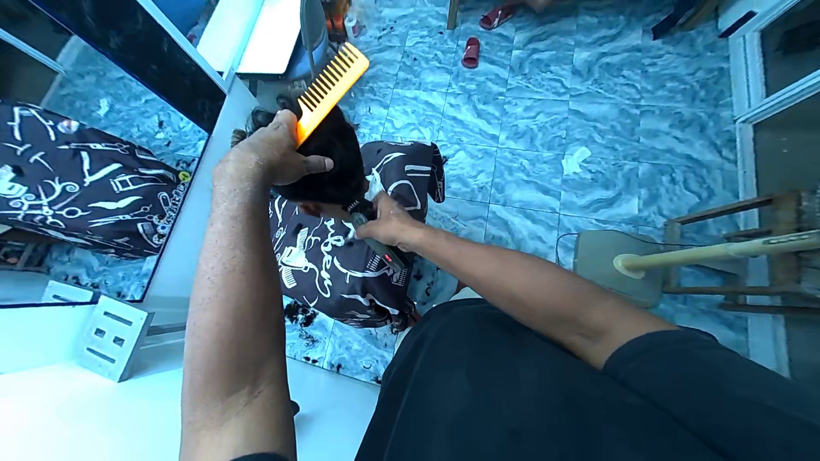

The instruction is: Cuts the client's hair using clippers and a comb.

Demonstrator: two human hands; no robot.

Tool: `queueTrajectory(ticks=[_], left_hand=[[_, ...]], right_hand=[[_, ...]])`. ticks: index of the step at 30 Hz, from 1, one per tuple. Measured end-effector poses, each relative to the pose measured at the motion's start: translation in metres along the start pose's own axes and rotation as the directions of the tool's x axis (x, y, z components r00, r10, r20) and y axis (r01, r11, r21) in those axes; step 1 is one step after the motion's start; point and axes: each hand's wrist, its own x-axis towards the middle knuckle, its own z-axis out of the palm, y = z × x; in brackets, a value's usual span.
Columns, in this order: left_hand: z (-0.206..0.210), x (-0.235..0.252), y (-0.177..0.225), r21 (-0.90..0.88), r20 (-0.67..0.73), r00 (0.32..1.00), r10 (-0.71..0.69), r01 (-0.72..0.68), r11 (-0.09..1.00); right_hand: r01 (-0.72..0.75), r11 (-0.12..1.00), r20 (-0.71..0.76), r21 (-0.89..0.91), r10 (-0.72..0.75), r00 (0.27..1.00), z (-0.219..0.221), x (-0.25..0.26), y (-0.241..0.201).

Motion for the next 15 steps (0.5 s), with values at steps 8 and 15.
queueTrajectory(ticks=[8,15], left_hand=[[0.0,0.001,0.001,-0.002,0.005,1.0,0.03,-0.03,1.0],[0.002,0.003,-0.002,-0.004,-0.007,0.999,0.049,-0.049,0.999]], right_hand=[[0.145,0.987,0.048,0.065,-0.148,0.988,0.011,0.005,-0.01],[0.168,0.969,0.038,0.182,-0.177,0.983,0.016,0.006,-0.011]])
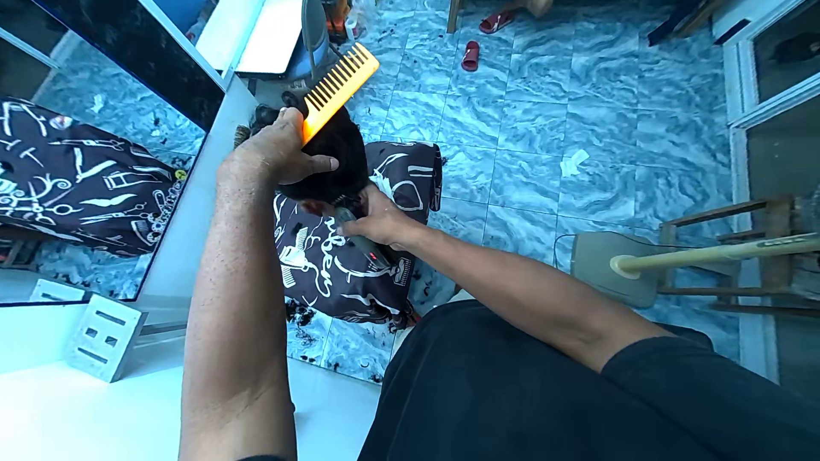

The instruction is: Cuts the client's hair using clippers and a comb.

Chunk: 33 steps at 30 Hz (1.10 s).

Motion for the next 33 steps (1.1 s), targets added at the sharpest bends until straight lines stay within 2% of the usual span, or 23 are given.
queueTrajectory(ticks=[2,6,9,11,13,16,17,19,21,23,25,27,30,31,33], left_hand=[[0.0,0.0,0.0,0.009,0.001,1.0,-0.001,0.001,1.0],[0.0,-0.001,-0.002,0.004,-0.003,1.0,-0.018,0.018,1.0],[0.0,0.0,-0.005,-0.003,0.0,1.0,-0.018,0.018,1.0],[0.001,-0.001,-0.006,-0.007,0.003,1.0,-0.008,0.008,1.0],[0.0,-0.003,-0.007,-0.016,0.004,1.0,0.002,-0.002,1.0],[-0.001,-0.004,-0.008,-0.023,0.006,1.0,-0.006,0.006,1.0],[0.0,-0.004,-0.01,-0.023,0.003,1.0,-0.003,0.003,1.0],[0.002,-0.002,-0.013,-0.022,0.003,1.0,0.007,-0.006,1.0],[0.001,-0.001,-0.013,-0.019,0.007,1.0,0.009,-0.009,1.0],[0.0,-0.003,-0.011,-0.027,0.008,1.0,0.01,-0.01,1.0],[0.0,-0.003,-0.013,-0.027,0.006,1.0,0.013,-0.012,1.0],[0.002,-0.002,-0.015,-0.035,-0.001,1.0,0.014,-0.014,0.999],[0.003,-0.001,-0.018,-0.025,-0.003,1.0,0.023,-0.023,0.999],[0.003,-0.002,-0.018,-0.027,-0.003,1.0,0.025,-0.025,0.999],[0.003,-0.003,-0.019,-0.028,0.0,1.0,0.027,-0.027,0.999]], right_hand=[[0.007,0.999,0.008,-0.042,-0.006,1.0,0.002,-0.001,-0.006],[-0.147,0.988,-0.029,-0.048,0.146,0.989,-0.004,-0.003,0.014],[0.007,0.999,0.023,-0.035,-0.007,1.0,0.002,-0.001,-0.002],[0.028,0.995,0.052,-0.099,-0.023,0.998,0.003,-0.002,-0.017],[-0.088,0.992,0.024,-0.088,0.09,0.996,-0.004,-0.007,-0.011],[-0.332,0.943,-0.053,-0.029,0.33,0.942,-0.023,-0.01,0.014],[-0.344,0.939,-0.053,-0.019,0.342,0.938,-0.026,-0.01,0.016],[-0.214,0.977,-0.013,0.007,0.214,0.977,-0.026,-0.007,0.016],[-0.065,0.997,0.027,-0.048,0.067,0.997,-0.027,-0.002,0.014],[-0.129,0.982,0.007,-0.141,0.131,0.991,-0.031,-0.004,0.014],[-0.238,0.96,-0.035,-0.149,0.235,0.971,-0.034,-0.005,0.02],[-0.195,0.975,-0.02,-0.105,0.194,0.981,-0.034,-0.004,0.018],[0.02,1.0,0.091,0.009,-0.02,0.996,-0.033,0.0,0.01],[0.025,1.0,0.106,-0.005,-0.025,0.994,-0.034,0.001,0.009],[-0.081,0.993,0.064,-0.084,0.087,0.994,-0.038,-0.001,0.013]])
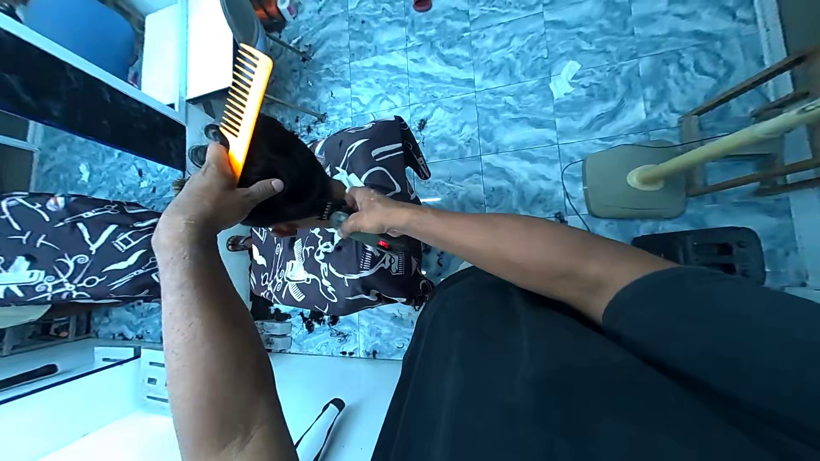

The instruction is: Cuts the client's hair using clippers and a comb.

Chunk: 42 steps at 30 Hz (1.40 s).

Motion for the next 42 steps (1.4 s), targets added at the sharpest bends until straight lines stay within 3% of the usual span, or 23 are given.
queueTrajectory(ticks=[3,7,10,12,16,20,23,25,28,31,33,35,37,38,39,42], left_hand=[[0.0,-0.002,0.001,0.003,0.002,1.0,-0.003,0.003,1.0],[0.0,-0.002,0.0,0.015,0.002,1.0,0.0,0.0,1.0],[0.0,-0.002,0.0,0.033,-0.003,1.0,0.009,-0.009,0.999],[0.0,-0.003,0.001,0.028,0.001,1.0,0.002,-0.003,1.0],[0.001,-0.004,0.002,0.015,-0.005,1.0,0.003,-0.003,1.0],[0.0,-0.004,0.005,-0.007,-0.031,0.999,0.008,-0.008,1.0],[0.005,-0.006,0.004,-0.04,-0.037,0.999,-0.01,0.009,0.999],[0.006,-0.009,0.004,-0.057,-0.059,0.998,-0.012,0.009,0.998],[0.015,-0.013,0.002,-0.097,-0.151,0.988,0.018,-0.033,0.995],[0.038,-0.024,-0.005,-0.06,-0.34,0.94,0.033,-0.056,0.997],[0.053,-0.041,-0.002,-0.062,-0.474,0.879,-0.039,0.011,0.998],[0.064,-0.068,0.017,-0.139,-0.603,0.774,-0.193,0.136,0.981],[0.076,-0.09,0.051,-0.219,-0.759,0.559,-0.334,0.264,0.939],[0.084,-0.096,0.071,-0.229,-0.792,0.491,-0.363,0.312,0.922],[0.094,-0.1,0.091,-0.226,-0.763,0.508,-0.399,0.37,0.901],[0.118,-0.092,0.144,-0.135,-0.587,0.659,-0.471,0.493,0.859]], right_hand=[[-0.087,0.996,-0.015,-0.004,0.086,0.996,-0.004,0.0,0.0],[0.106,0.986,0.108,0.133,-0.12,0.987,-0.005,-0.001,-0.012],[-0.02,0.999,0.048,-0.035,0.021,0.999,-0.008,-0.002,-0.001],[-0.071,0.996,0.033,-0.05,0.073,0.997,-0.01,-0.001,-0.002],[0.11,0.984,0.157,0.14,-0.132,0.979,-0.01,0.001,-0.019],[-0.044,0.998,0.093,-0.05,0.049,0.994,-0.017,0.005,-0.003],[0.011,0.985,0.229,0.173,-0.051,0.972,-0.026,0.012,-0.008],[0.025,0.996,0.33,0.091,-0.054,0.942,-0.043,0.016,-0.006],[-0.112,0.993,0.442,0.023,0.09,0.893,-0.104,0.01,0.026],[-0.289,0.944,0.458,0.157,0.19,0.868,-0.205,0.006,0.06],[-0.333,0.874,0.393,0.353,0.184,0.901,-0.287,0.019,0.096],[-0.261,0.774,0.194,0.577,0.181,0.964,-0.364,0.023,0.143],[-0.125,0.676,0.019,0.726,0.162,0.987,-0.433,0.021,0.182],[-0.089,0.646,-0.031,0.758,0.173,0.985,-0.461,0.019,0.197],[-0.083,0.628,-0.059,0.773,0.201,0.978,-0.483,0.014,0.211],[-0.184,0.605,-0.013,0.775,0.305,0.952,-0.522,0.016,0.225]])
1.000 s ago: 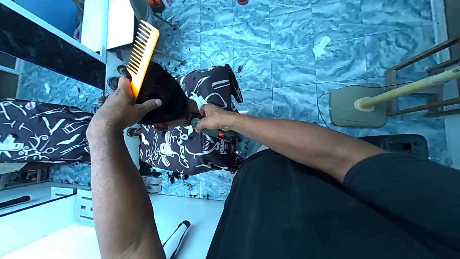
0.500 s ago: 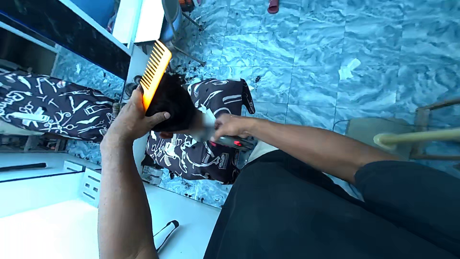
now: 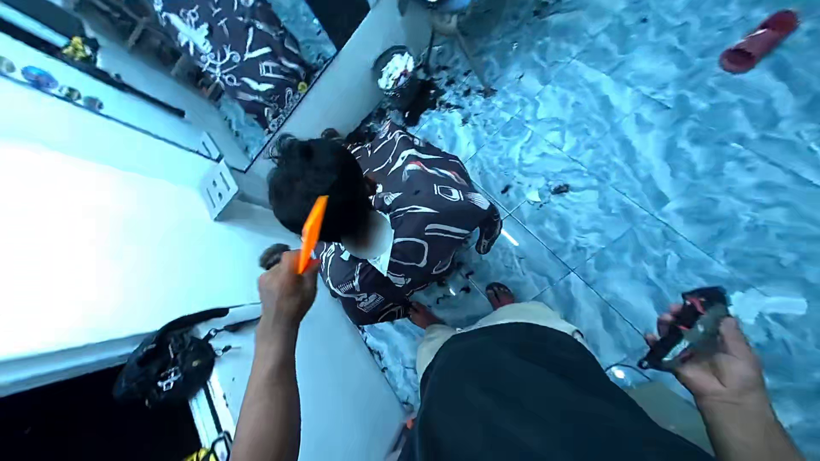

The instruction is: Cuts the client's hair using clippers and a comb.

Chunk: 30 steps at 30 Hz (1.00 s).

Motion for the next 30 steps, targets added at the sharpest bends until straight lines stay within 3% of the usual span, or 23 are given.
queueTrajectory(ticks=[3,5,6,8,9,11,12,13,14,15,16,17,18,19,22,27,30], left_hand=[[0.022,0.01,-0.002,0.1,0.045,0.995,0.086,-0.09,0.991],[0.029,0.012,-0.025,0.198,0.247,0.967,0.071,-0.122,0.973],[0.029,0.005,-0.037,0.227,0.387,0.922,0.033,-0.13,0.965],[0.025,-0.03,-0.059,0.239,0.555,0.832,-0.001,-0.158,0.958],[0.023,-0.055,-0.064,0.225,0.56,0.828,-0.005,-0.147,0.963],[0.021,-0.109,-0.05,0.151,0.382,0.923,-0.04,-0.02,0.988],[0.026,-0.133,-0.033,0.078,0.211,0.971,-0.116,0.101,0.992],[0.036,-0.154,-0.01,-0.039,0.012,0.97,-0.242,0.243,0.969],[0.049,-0.168,0.019,-0.185,-0.174,0.897,-0.406,0.375,0.908],[0.064,-0.178,0.051,-0.355,-0.299,0.752,-0.588,0.484,0.8],[0.08,-0.184,0.085,-0.526,-0.346,0.556,-0.756,0.552,0.647],[0.097,-0.188,0.117,-0.663,-0.324,0.374,-0.869,0.565,0.491],[0.113,-0.196,0.146,-0.752,-0.255,0.26,-0.931,0.551,0.361],[0.128,-0.208,0.171,-0.8,-0.171,0.232,-0.958,0.535,0.272],[0.147,-0.257,0.211,-0.843,-0.067,0.313,-0.947,0.49,0.221],[0.137,-0.318,0.202,-0.894,-0.153,0.176,-0.972,0.395,0.212],[0.121,-0.334,0.188,-0.892,-0.208,0.166,-0.964,0.373,0.256]], right_hand=[[-0.156,0.978,0.061,-0.138,0.166,0.984,0.031,0.041,-0.008],[-0.235,0.911,0.084,-0.338,0.278,0.957,0.078,0.063,-0.007],[-0.242,0.854,0.113,-0.461,0.327,0.938,0.107,0.07,-0.006],[-0.143,0.743,0.261,-0.654,0.399,0.879,0.166,0.078,-0.003],[-0.059,0.694,0.346,-0.718,0.43,0.834,0.197,0.077,0.003],[0.154,0.601,0.503,-0.784,0.47,0.725,0.257,0.062,0.024],[0.265,0.578,0.581,-0.771,0.471,0.663,0.284,0.053,0.04],[0.355,0.567,0.646,-0.743,0.47,0.601,0.31,0.043,0.059],[0.428,0.557,0.695,-0.712,0.471,0.544,0.335,0.033,0.078],[0.49,0.543,0.73,-0.681,0.464,0.502,0.357,0.023,0.099],[0.538,0.521,0.749,-0.663,0.455,0.482,0.377,0.013,0.118],[0.569,0.491,0.752,-0.659,0.447,0.484,0.394,0.006,0.137],[0.573,0.468,0.74,-0.673,0.439,0.51,0.407,0.001,0.154],[0.548,0.453,0.711,-0.703,0.434,0.553,0.415,-0.004,0.167],[0.391,0.459,0.583,-0.798,0.425,0.692,0.425,-0.015,0.186],[0.289,0.555,0.548,-0.78,0.382,0.744,0.436,-0.031,0.19],[0.34,0.569,0.586,-0.749,0.33,0.74,0.432,-0.031,0.197]])
